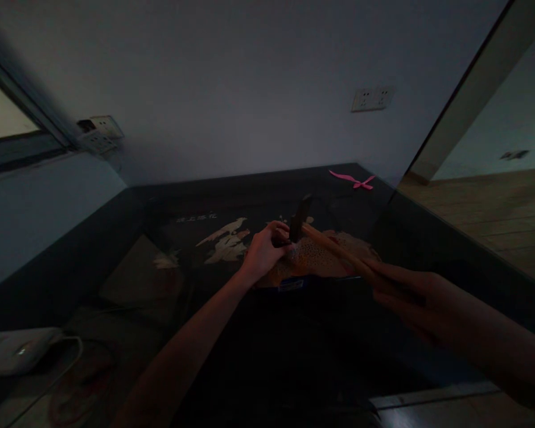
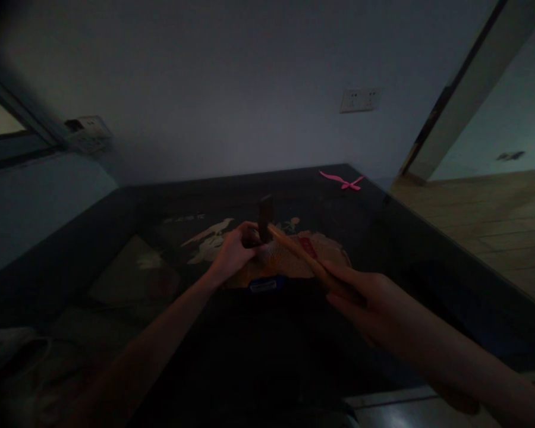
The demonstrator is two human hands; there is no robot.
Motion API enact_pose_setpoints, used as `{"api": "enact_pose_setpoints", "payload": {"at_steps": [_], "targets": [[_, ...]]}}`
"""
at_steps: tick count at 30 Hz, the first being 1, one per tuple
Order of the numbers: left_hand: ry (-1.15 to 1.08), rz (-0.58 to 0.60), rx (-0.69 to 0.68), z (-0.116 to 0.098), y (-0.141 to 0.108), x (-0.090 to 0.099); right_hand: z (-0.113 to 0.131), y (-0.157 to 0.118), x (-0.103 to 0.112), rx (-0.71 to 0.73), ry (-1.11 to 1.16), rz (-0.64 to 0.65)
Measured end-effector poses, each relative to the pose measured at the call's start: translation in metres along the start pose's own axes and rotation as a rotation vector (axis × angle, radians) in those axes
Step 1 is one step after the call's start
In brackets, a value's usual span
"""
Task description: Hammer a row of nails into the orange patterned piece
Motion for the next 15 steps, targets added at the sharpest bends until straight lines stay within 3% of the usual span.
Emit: {"api": "enact_pose_setpoints", "payload": {"at_steps": [5,10,15], "targets": [[0.019,-0.006,-0.014,0.001,0.0,0.0,0.004,-0.002,0.007,-0.015,0.032,-0.079],[0.041,-0.002,-0.012,-0.002,0.0,0.001,-0.004,0.002,-0.002,-0.013,0.068,-0.027],[0.069,-0.019,-0.023,-0.006,-0.001,0.002,0.005,-0.006,0.01,0.019,0.101,-0.139]]}}
Point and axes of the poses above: each hand's wrist, its own y-axis towards the middle knuckle, its own x-axis out of the back of the hand, z = x × y, the point moved 10 cm from there along y, towards the middle knuckle
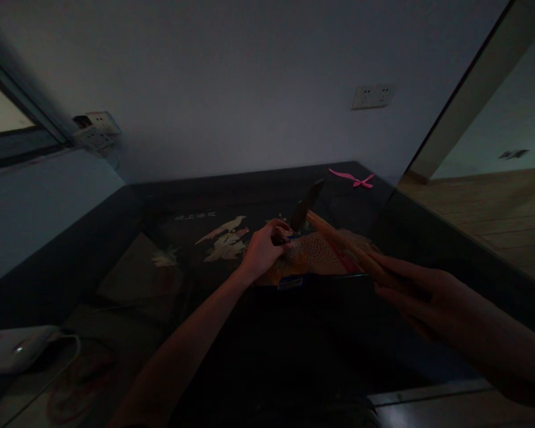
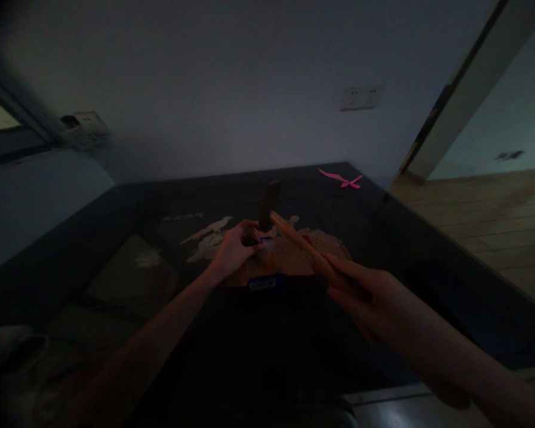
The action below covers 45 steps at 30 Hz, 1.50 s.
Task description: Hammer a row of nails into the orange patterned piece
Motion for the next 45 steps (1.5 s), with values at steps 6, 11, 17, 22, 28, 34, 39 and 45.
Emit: {"api": "enact_pose_setpoints", "payload": {"at_steps": [6,11,17,22,28,34,39,45], "targets": [[0.077,0.024,-0.062,-0.005,-0.003,-0.002,-0.009,0.007,-0.014,-0.037,0.202,-0.074],[0.098,0.01,-0.111,-0.008,-0.003,-0.002,-0.019,0.018,-0.027,-0.029,0.28,-0.12],[0.122,0.016,-0.108,-0.01,-0.003,-0.002,-0.033,0.028,-0.035,-0.016,0.327,-0.122],[0.144,0.023,-0.118,-0.016,-0.004,-0.001,-0.044,0.032,-0.04,-0.019,0.366,-0.136],[0.153,0.082,-0.093,-0.015,-0.003,-0.005,-0.049,0.031,-0.04,-0.008,0.346,-0.147],[0.255,0.096,-0.201,-0.041,-0.005,0.004,-0.046,0.028,-0.039,0.036,0.349,-0.163],[0.387,0.206,-0.315,-0.103,-0.036,0.002,-0.049,0.026,-0.033,0.06,0.384,-0.205],[0.711,0.865,-0.28,-0.082,-0.105,-0.083,-0.046,0.023,-0.028,0.097,0.453,-0.26]]}}
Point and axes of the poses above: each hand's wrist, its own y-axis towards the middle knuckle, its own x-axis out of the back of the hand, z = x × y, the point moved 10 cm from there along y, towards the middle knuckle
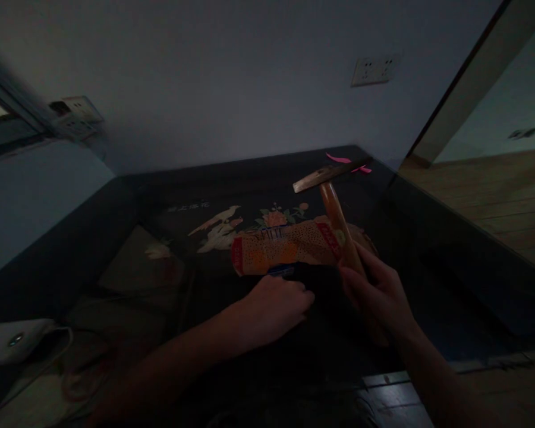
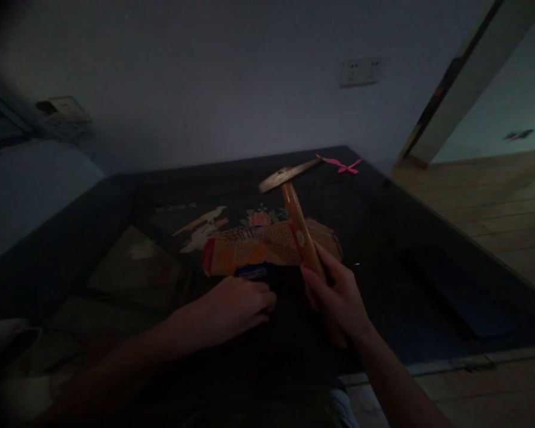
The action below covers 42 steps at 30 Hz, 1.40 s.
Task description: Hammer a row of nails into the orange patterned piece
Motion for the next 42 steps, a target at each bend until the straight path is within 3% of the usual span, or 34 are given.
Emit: {"api": "enact_pose_setpoints", "payload": {"at_steps": [3,7,13,24,28,34,42], "targets": [[0.151,0.1,0.083,0.007,0.013,-0.031,0.001,0.0,0.0,0.0,0.011,-0.008],[0.203,0.121,0.104,0.012,0.023,-0.049,0.0,0.0,-0.001,-0.024,0.015,0.006],[0.248,0.02,0.077,0.012,0.026,-0.056,0.001,-0.001,-0.001,-0.019,0.009,0.007],[0.226,0.084,0.079,0.014,0.025,-0.046,-0.003,0.0,-0.001,-0.044,0.013,0.006],[0.224,0.022,0.049,0.01,0.019,-0.034,-0.003,0.0,0.0,-0.03,-0.015,0.012],[0.056,0.018,-0.006,-0.002,-0.008,0.004,-0.004,0.0,0.002,-0.046,-0.035,-0.007],[-0.331,-0.176,-0.044,0.025,-0.018,0.054,-0.01,0.001,0.002,-0.06,-0.014,-0.003]]}}
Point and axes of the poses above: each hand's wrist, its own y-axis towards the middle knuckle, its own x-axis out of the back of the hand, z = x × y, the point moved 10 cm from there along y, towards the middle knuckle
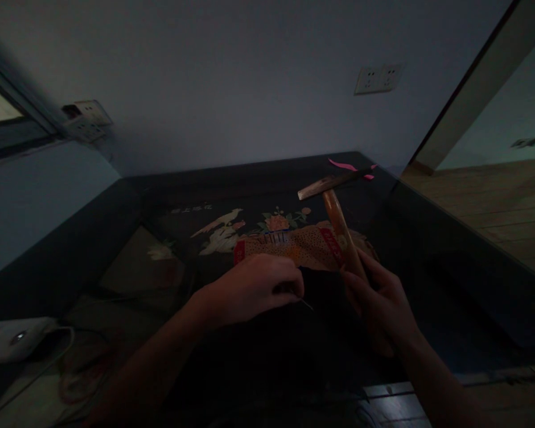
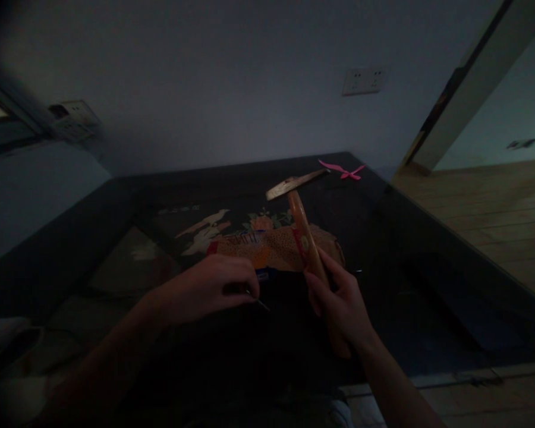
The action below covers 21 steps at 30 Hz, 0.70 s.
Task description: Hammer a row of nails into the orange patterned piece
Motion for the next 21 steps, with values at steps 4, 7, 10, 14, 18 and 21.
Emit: {"api": "enact_pose_setpoints", "payload": {"at_steps": [4,7,10,14,18,21], "targets": [[-0.208,-0.156,0.003,0.01,0.004,0.02,0.002,0.0,-0.001,0.003,-0.029,0.003],[-0.367,-0.305,0.013,0.02,0.006,0.03,0.005,0.0,0.0,0.0,-0.05,-0.004],[-0.504,-0.397,0.046,0.031,0.005,0.034,0.006,0.0,0.0,0.005,-0.034,-0.008],[-0.47,-0.43,0.095,0.033,0.004,0.036,0.002,0.0,0.0,-0.003,-0.009,-0.014],[-0.465,-0.455,0.09,0.032,0.004,0.039,-0.001,0.0,-0.001,-0.002,0.001,0.003],[-0.528,-0.552,0.084,0.041,0.002,0.045,-0.002,0.0,-0.001,-0.01,0.012,0.009]]}}
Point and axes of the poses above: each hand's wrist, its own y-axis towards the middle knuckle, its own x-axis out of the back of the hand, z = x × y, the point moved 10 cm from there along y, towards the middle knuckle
